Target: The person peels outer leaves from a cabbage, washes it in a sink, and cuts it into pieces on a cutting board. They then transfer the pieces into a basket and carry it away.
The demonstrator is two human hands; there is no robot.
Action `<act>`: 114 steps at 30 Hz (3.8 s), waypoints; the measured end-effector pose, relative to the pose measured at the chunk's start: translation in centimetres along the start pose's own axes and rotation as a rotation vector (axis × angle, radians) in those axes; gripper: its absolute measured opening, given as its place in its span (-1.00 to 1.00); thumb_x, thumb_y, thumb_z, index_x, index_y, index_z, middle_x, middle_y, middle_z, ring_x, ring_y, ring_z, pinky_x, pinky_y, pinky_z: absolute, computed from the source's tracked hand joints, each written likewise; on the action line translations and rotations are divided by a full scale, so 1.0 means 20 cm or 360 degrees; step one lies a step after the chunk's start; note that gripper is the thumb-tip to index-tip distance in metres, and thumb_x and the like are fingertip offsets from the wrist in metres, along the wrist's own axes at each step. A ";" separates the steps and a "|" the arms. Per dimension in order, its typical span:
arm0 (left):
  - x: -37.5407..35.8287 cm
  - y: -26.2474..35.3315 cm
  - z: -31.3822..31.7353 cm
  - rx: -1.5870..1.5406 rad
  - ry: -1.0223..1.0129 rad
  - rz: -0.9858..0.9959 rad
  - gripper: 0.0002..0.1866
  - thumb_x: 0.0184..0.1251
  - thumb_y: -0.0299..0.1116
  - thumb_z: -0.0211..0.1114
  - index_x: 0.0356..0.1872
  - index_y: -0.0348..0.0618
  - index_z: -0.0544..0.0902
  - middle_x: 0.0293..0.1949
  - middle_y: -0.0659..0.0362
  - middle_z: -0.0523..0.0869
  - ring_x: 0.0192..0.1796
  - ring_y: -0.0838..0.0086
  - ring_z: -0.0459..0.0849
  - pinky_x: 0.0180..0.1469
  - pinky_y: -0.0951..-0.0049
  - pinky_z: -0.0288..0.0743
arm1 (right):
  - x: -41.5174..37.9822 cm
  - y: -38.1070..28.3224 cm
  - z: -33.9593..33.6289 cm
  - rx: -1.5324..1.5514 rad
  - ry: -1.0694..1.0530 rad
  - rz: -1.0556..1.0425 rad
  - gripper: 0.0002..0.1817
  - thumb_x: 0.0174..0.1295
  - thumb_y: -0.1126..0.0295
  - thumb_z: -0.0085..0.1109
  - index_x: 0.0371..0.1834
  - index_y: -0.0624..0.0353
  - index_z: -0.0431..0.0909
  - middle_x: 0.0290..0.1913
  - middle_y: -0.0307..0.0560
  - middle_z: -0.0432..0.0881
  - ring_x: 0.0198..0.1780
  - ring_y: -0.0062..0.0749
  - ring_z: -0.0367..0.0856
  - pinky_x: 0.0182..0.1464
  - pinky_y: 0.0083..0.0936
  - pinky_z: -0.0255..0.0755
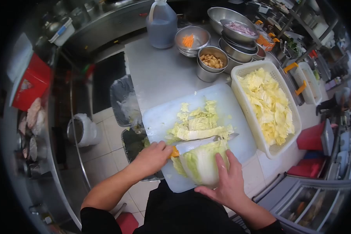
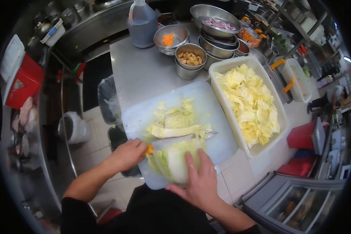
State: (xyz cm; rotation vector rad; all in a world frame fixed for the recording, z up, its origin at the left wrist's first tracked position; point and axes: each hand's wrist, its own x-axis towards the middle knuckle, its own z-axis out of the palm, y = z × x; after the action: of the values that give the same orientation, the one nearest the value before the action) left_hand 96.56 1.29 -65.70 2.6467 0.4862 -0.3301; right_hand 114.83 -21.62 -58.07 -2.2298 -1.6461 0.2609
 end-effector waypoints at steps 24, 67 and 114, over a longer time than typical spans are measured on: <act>-0.26 -0.22 -0.09 -0.0730 -0.0181 0.0017 -0.66 0.50 -0.29 0.20 0.16 -0.22 0.45 -0.09 -0.20 0.72 -0.02 -0.15 0.71 -0.03 -0.05 0.60 | 0.05 -0.10 -0.11 0.0014 -0.0130 0.0489 0.03 -0.04 0.18 0.64 0.54 0.13 0.28 0.43 0.39 0.32 0.40 0.34 0.38 0.44 -0.02 0.35; -0.15 0.06 0.13 -0.0598 0.0096 -0.0013 -0.66 0.47 -0.40 0.11 0.23 -0.03 0.49 -0.17 -0.08 0.68 -0.15 -0.05 0.76 -0.14 -0.02 0.64 | 0.89 0.26 0.15 0.0726 -0.0055 0.0319 -0.80 0.27 0.44 0.46 -0.21 0.16 0.58 -0.35 -0.28 0.60 -0.34 -0.56 0.53 -0.23 -0.53 0.49; -0.13 0.04 0.03 -0.0669 -0.0066 -0.0118 -0.63 0.50 -0.38 -0.02 0.23 -0.30 0.48 -0.06 -0.26 0.75 0.02 -0.13 0.78 0.02 -0.07 0.64 | 0.77 -0.34 -0.05 0.0819 -0.0178 0.0289 -0.33 0.34 0.25 0.42 0.46 0.28 0.42 0.16 0.05 0.65 0.05 -0.38 0.68 0.10 -0.42 0.59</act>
State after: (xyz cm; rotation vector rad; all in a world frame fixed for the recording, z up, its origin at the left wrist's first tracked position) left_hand 94.46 -0.40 -65.24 2.2148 0.5718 -0.2706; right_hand 113.82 -5.28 -53.60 -1.9861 -1.2426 0.7735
